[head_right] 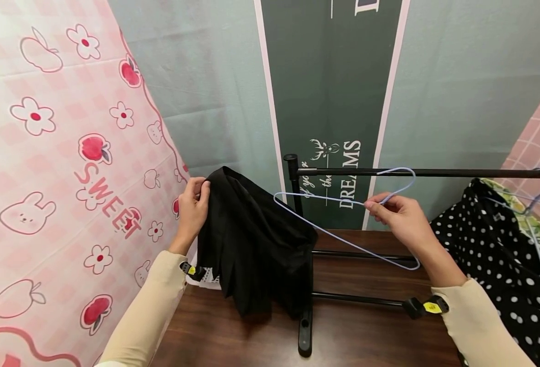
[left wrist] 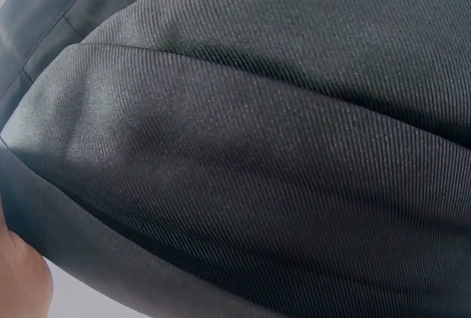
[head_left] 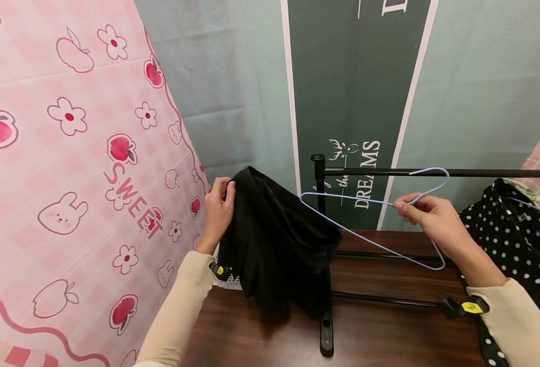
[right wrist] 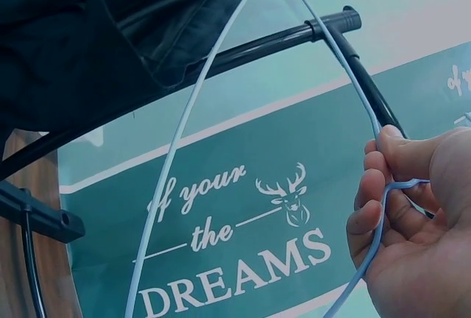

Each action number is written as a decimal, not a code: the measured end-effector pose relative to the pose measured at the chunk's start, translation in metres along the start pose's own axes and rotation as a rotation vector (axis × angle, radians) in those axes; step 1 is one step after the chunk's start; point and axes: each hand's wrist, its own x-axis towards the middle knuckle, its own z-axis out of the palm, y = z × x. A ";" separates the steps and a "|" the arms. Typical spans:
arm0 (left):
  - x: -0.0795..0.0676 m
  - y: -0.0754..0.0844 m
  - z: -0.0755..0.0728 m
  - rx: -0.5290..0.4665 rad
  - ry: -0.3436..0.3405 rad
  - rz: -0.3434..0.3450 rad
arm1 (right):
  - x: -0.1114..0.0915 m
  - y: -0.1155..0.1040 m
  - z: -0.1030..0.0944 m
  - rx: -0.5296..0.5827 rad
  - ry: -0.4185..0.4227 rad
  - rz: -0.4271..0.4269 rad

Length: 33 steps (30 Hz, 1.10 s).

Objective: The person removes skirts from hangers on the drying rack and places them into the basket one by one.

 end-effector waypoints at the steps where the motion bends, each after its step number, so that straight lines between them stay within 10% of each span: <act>1: 0.001 0.000 -0.001 -0.004 -0.001 -0.008 | 0.000 0.000 0.000 -0.002 0.001 0.003; 33: 0.038 0.000 -0.013 0.010 0.048 -0.045 | -0.002 0.015 0.000 -0.007 0.014 0.026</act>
